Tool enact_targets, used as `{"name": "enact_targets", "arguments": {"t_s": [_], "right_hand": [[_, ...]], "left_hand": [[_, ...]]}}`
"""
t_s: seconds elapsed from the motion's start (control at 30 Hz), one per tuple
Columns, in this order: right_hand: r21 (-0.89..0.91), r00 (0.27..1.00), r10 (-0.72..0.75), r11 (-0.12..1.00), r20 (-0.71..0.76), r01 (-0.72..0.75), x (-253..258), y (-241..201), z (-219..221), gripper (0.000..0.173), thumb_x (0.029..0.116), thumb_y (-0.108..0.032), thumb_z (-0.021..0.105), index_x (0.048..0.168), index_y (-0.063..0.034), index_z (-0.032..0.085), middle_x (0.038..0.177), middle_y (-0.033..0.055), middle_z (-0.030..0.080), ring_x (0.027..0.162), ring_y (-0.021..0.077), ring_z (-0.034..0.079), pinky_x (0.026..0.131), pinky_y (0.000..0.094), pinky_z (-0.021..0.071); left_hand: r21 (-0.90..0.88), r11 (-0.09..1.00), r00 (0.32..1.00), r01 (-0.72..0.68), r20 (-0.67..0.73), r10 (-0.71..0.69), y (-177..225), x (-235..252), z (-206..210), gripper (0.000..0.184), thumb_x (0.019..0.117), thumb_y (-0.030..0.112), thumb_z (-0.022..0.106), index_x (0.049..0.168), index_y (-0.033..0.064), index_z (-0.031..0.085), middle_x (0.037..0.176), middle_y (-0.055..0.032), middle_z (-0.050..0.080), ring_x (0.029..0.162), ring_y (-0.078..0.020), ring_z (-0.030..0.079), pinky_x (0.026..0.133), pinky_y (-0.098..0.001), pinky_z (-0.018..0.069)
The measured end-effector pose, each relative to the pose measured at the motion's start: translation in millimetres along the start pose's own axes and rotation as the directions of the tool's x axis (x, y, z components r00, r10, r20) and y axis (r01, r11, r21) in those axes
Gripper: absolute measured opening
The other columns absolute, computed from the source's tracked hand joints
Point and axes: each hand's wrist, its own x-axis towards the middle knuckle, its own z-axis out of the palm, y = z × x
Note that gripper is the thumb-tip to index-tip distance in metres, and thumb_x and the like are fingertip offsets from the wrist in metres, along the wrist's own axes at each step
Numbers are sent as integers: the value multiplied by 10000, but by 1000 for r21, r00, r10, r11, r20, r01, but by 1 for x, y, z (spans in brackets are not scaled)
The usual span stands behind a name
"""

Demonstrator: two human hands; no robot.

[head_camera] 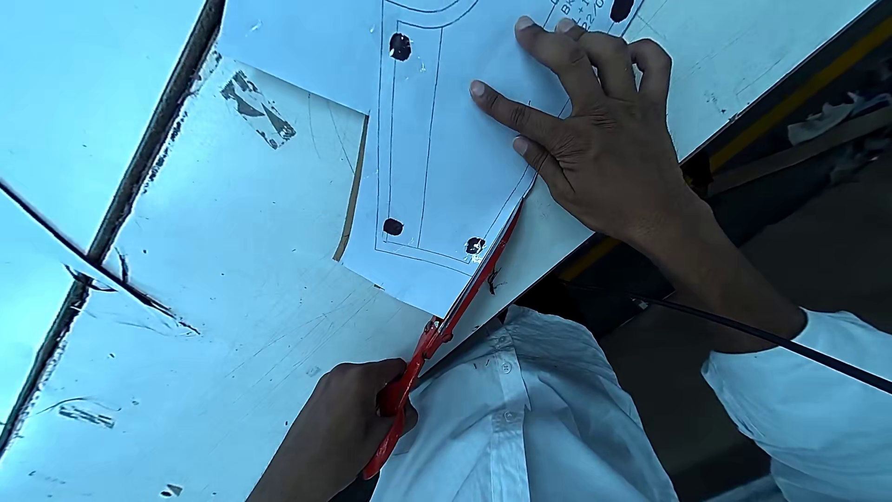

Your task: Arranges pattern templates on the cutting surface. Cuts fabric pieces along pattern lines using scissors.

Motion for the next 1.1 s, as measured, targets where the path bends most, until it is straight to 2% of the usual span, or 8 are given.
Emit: {"name": "enact_targets", "arguments": {"t_s": [0.13,0.63,0.73,0.93,1.1], "right_hand": [[8,1000,-7,1000,-6,7,-1,0,0,459,1099,-369,346,1533,-507,403,1664,21,334,1526,317,281,1125,601,206],[3,1000,-2,1000,-6,2,-1,0,1,462,1099,-368,340,1534,-511,396,1669,16,324,1530,313,271,1127,597,197],[0,1000,-1,1000,-9,1,-1,0,1,460,1099,-370,338,1531,-515,399,1665,14,334,1527,312,278,1122,594,205],[-3,1000,-1,1000,-10,1,-1,0,2,459,1098,-381,335,1530,-524,395,1665,6,334,1528,309,277,1124,595,207],[14,1000,-9,1000,-16,9,-1,1,1,456,1101,-376,337,1531,-508,405,1666,13,331,1525,312,282,1129,599,199]], "left_hand": [[1,1000,999,28,23,-28,7,0,-3,237,745,319,683,937,209,767,682,104,646,558,-38,594,509,-293,508],[25,1000,1000,-14,-6,14,8,5,-5,201,732,323,690,888,218,762,635,121,614,518,-26,553,484,-286,472],[12,1000,999,-27,-26,27,6,5,-2,202,728,345,659,864,230,754,613,141,593,501,2,533,464,-252,451],[-10,1000,1000,3,-2,-3,7,5,-4,184,728,337,678,853,223,750,610,131,600,507,-1,544,469,-259,459],[-2,1000,999,31,38,-31,9,5,-9,243,747,331,692,947,216,768,679,115,642,552,-31,582,510,-296,502]]}}
